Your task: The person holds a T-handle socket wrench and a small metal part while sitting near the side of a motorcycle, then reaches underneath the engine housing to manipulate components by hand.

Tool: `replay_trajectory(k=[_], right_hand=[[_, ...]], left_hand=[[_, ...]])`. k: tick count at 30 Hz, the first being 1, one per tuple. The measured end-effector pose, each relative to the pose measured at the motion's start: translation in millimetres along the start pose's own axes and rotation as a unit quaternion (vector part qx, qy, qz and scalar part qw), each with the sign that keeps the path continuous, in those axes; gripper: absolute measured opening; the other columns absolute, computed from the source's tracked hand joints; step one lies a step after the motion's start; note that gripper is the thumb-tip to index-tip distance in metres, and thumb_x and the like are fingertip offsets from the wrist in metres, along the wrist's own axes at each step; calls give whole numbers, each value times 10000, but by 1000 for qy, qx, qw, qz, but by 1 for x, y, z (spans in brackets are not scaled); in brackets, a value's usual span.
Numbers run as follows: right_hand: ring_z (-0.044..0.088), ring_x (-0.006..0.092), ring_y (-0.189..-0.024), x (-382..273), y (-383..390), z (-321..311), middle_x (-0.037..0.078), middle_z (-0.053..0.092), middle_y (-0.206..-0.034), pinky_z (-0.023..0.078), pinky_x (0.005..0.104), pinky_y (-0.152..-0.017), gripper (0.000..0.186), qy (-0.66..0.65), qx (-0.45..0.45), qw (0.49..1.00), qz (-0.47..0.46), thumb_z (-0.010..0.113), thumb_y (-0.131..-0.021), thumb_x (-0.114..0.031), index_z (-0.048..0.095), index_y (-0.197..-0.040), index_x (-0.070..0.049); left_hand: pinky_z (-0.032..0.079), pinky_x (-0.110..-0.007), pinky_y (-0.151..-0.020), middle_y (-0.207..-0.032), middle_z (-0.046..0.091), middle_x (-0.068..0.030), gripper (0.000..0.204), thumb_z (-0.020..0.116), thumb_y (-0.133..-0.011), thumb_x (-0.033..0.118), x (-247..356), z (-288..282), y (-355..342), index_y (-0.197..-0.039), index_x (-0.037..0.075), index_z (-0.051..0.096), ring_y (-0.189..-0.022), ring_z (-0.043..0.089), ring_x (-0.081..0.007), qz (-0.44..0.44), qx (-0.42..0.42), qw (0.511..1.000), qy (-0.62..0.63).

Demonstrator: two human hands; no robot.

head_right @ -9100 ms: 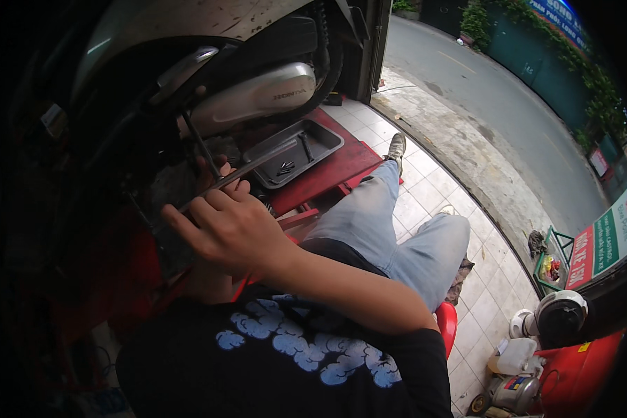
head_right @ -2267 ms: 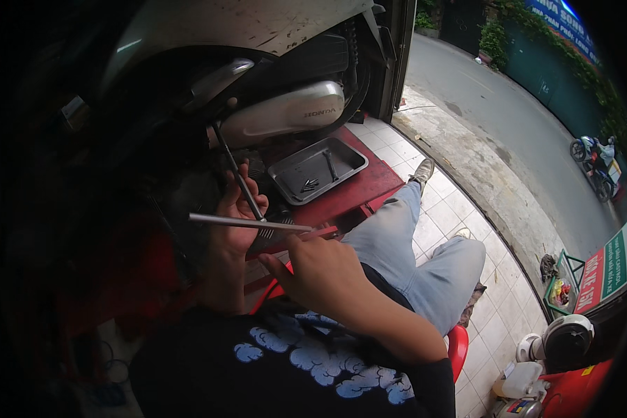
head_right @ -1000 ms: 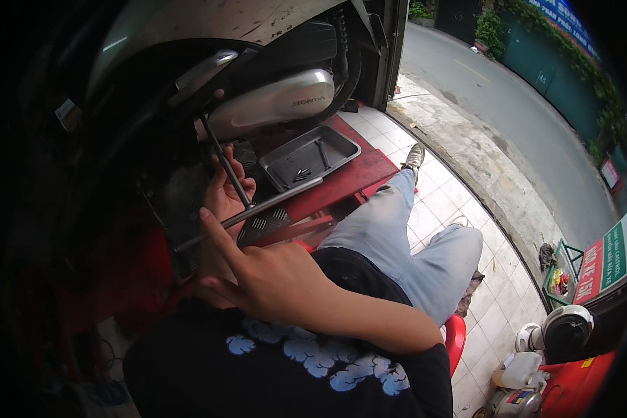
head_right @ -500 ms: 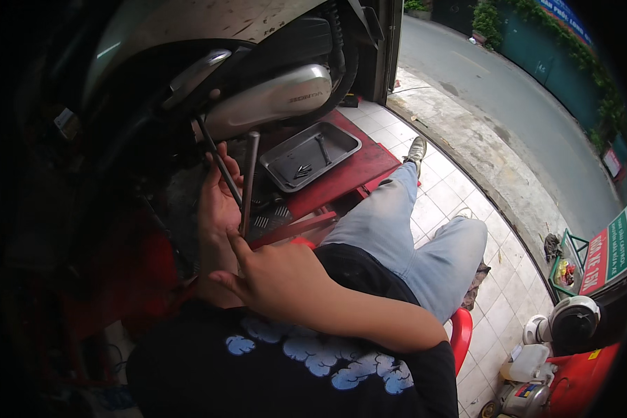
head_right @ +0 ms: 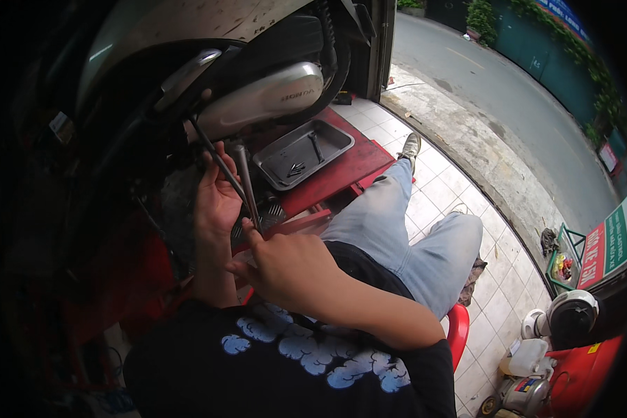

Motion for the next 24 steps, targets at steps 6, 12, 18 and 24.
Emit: replay_trajectory(k=[6,12,18,24], right_hand=[[628,316,-529,17,-1,-41,109,612,-594,471,407,-477,664,-11,183,982,45,602,-906,-436,422,-1394,-24],[627,315,-541,-8,-1,-13,104,616,-607,470,422,-488,602,-43,85,994,-61,619,-895,-411,430,-1399,-141],[656,332,-615,30,-1,-20,137,643,-659,520,436,-566,445,1,44,994,99,582,-911,-386,554,-1094,19],[659,319,-692,47,-2,-19,120,646,-708,496,415,-595,397,-4,208,970,121,718,-802,-350,582,-987,-27]], left_hand=[[440,-290,-722,-1040,691,77,253,643,-927,262,-4,6,-2,-1166,179,632,-941,641,-28,-10,-38,999,21],[383,-253,-815,-1013,686,56,311,665,-915,277,4,14,6,-1193,143,624,-959,602,-33,15,21,999,-26],[393,-245,-764,-1066,665,44,310,636,-931,275,-7,14,0,-1197,118,607,-959,565,-45,-13,-6,999,33],[454,-211,-684,-1043,665,15,241,601,-957,215,-4,24,-3,-1164,92,611,-955,586,-75,-17,-16,998,56]])
Point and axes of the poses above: each hand's wrist, its own y-axis away from the middle knuckle, its own z-axis out of the palm, x = y × z, the point moved 7 cm from there along -y, towards the middle knuckle
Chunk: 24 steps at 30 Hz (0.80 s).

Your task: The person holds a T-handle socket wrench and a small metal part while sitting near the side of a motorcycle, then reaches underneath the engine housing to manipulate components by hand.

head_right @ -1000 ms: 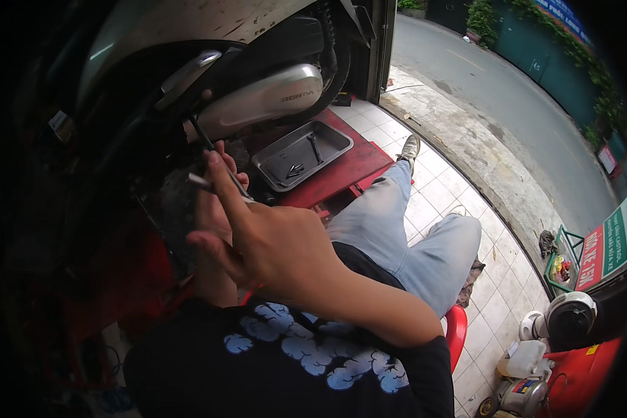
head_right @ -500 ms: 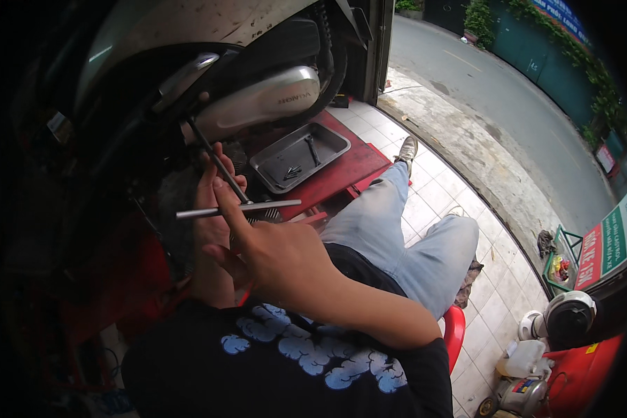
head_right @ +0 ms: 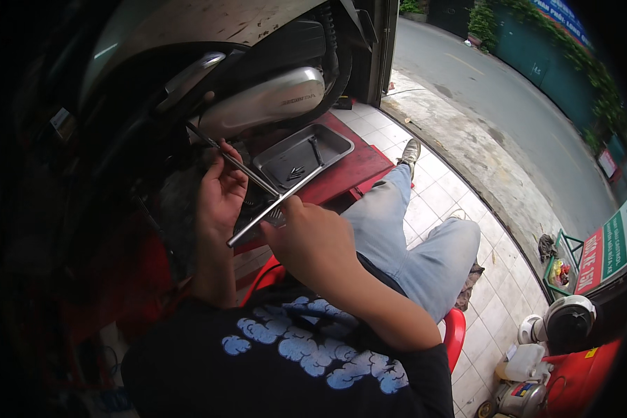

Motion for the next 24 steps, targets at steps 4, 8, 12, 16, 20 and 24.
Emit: replay_trajectory(k=[4,8,12,16,20,24], right_hand=[[644,319,-698,-17,-2,-27,126,636,-771,466,405,-579,476,45,240,954,-175,767,-750,-328,574,-1084,-50],[652,372,-792,3,-12,5,175,657,-902,481,438,-632,434,-156,50,983,-82,636,-870,-198,497,-1254,-50],[650,391,-801,17,-5,-10,202,654,-828,495,410,-650,374,-273,105,951,-97,572,-890,-55,557,-1264,-58],[562,110,-616,31,-4,-20,69,605,-681,459,272,-590,299,-339,75,938,-7,484,-970,-77,597,-1229,19],[567,119,-603,34,-1,-28,70,606,-665,451,271,-576,307,-329,101,938,-31,462,-988,-116,596,-1221,30],[563,116,-600,34,3,-29,55,585,-654,445,269,-571,307,-368,86,926,-18,457,-989,-120,596,-1216,31]], left_hand=[[504,-171,-657,-1044,667,-4,208,588,-963,197,-5,-17,-2,-1140,91,616,-955,618,-93,-24,43,999,4],[532,-166,-660,-1070,668,-40,191,595,-960,220,-19,13,6,-1093,89,632,-910,641,-98,-47,-39,993,-102],[490,-197,-594,-816,702,-63,286,553,-987,297,13,23,-27,-1056,33,639,-672,671,-124,132,-66,862,-484],[451,-253,-472,-615,654,-58,337,555,-980,307,80,22,-34,-1073,-7,635,-485,612,-133,382,162,652,-635],[445,-272,-425,-566,636,-59,303,575,-955,266,97,17,-58,-994,-27,641,-416,586,-140,436,224,518,-701],[457,-277,-436,-578,641,-58,240,580,-947,205,104,18,-68,-901,-19,652,-442,610,-143,391,246,581,-671]])
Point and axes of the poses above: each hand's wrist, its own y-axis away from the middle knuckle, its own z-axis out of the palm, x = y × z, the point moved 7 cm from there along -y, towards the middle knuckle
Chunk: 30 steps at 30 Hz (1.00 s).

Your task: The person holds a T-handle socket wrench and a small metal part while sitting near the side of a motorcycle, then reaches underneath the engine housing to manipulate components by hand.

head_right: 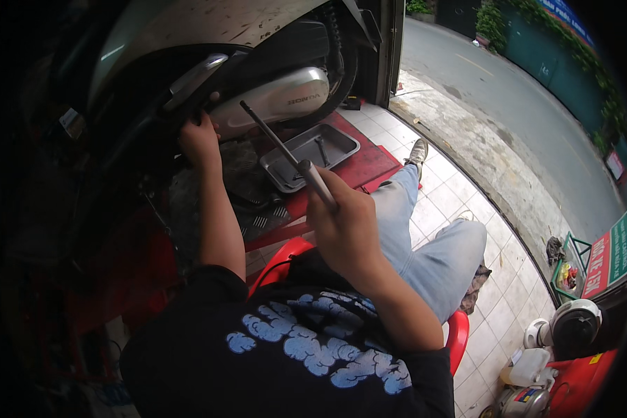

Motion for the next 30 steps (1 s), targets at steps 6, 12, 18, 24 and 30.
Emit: replay_trajectory(k=[6,12,18,24,30], right_hand=[[558,109,-604,-6,4,-1,43,556,-659,432,255,-561,311,-27,-10,1000,-5,457,-985,-125,592,-1212,38],[547,104,-596,-4,4,-8,33,556,-643,429,244,-567,325,-42,23,999,1,454,-970,-118,595,-1204,56],[534,72,-543,11,-5,-27,16,541,-590,436,236,-533,263,-20,85,996,34,500,-960,-83,637,-1147,41],[463,64,-489,97,-36,-54,1,509,-568,342,231,-463,268,-128,52,985,102,526,-939,-110,653,-1099,63],[366,53,-457,230,-36,-74,-26,458,-564,250,215,-435,291,-241,11,948,207,538,-902,-134,669,-1077,57]], left_hand=[[447,-265,-433,-587,636,-64,205,582,-944,158,2,-1,1,-881,-22,659,-432,584,-123,3,33,997,69],[434,-248,-434,-609,636,-53,243,585,-964,218,9,-11,12,-943,-20,630,-452,566,-108,36,48,995,85],[423,-252,-482,-644,656,-42,285,624,-946,320,-10,55,92,-940,37,598,-514,585,-94,111,-148,973,136],[488,-326,-605,-705,685,-103,203,721,-843,224,-106,153,158,-846,26,677,-658,672,-211,114,-354,928,17],[502,-356,-653,-758,698,-128,216,771,-782,225,-129,189,144,-832,24,711,-715,684,-247,115,-407,906,-24]])
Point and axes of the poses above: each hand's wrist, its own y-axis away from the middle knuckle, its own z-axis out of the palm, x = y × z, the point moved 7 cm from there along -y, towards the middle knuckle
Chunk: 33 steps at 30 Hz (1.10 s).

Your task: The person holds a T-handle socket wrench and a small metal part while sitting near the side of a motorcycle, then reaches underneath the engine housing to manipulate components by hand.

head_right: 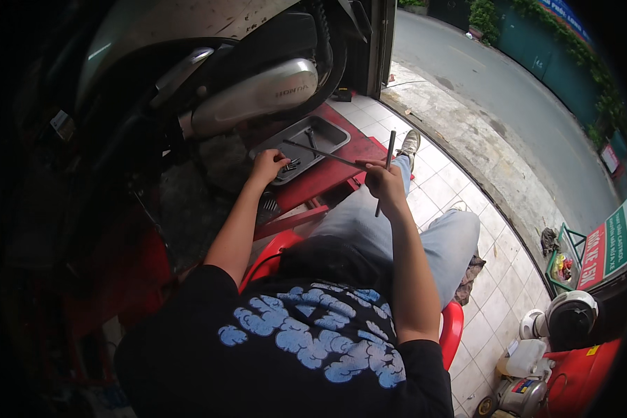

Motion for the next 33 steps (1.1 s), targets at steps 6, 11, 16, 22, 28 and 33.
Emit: replay_trajectory(k=[6,11,16,22,28,33], right_hand=[[404,65,-525,61,-15,-37,-27,446,-596,270,205,-443,302,-60,40,995,67,516,-885,-125,672,-1083,42],[384,61,-493,73,-18,-51,-27,450,-593,260,196,-425,314,-35,54,995,81,487,-910,-145,664,-1100,31],[383,52,-456,79,-20,-57,-21,472,-594,248,196,-390,303,-49,74,990,109,494,-913,-144,652,-1117,15],[390,55,-451,78,-22,-58,-15,477,-578,249,200,-389,299,-56,61,992,90,509,-905,-152,663,-1095,21],[412,72,-456,48,-15,1,6,500,-570,293,231,-420,278,50,5,998,27,509,-920,-136,677,-1066,32],[444,65,-488,49,-13,36,-11,503,-585,328,228,-450,274,117,-29,992,-26,501,-950,-126,670,-1083,44]], left_hand=[[524,-401,-750,-847,708,-164,242,784,-746,242,-31,14,-37,-866,38,734,-803,690,-315,-95,-130,985,-57],[527,-410,-772,-885,704,-175,234,760,-770,253,-30,19,-29,-870,44,730,-854,682,-333,-85,-42,993,-75],[521,-398,-762,-877,700,-175,216,730,-799,217,-37,29,-21,-903,29,708,-850,681,-317,-64,-21,997,-48],[515,-433,-746,-850,680,-201,128,680,-809,133,-40,3,-22,-858,15,679,-850,662,-371,-18,153,988,-2],[477,-440,-866,-1042,624,-238,209,618,-828,80,-43,-8,-7,-1024,8,622,-1008,590,-403,-52,220,974,-34],[431,-444,-956,-1135,564,-232,249,595,-803,3,-37,1,-3,-1052,11,606,-1095,530,-403,-18,180,981,-74]])
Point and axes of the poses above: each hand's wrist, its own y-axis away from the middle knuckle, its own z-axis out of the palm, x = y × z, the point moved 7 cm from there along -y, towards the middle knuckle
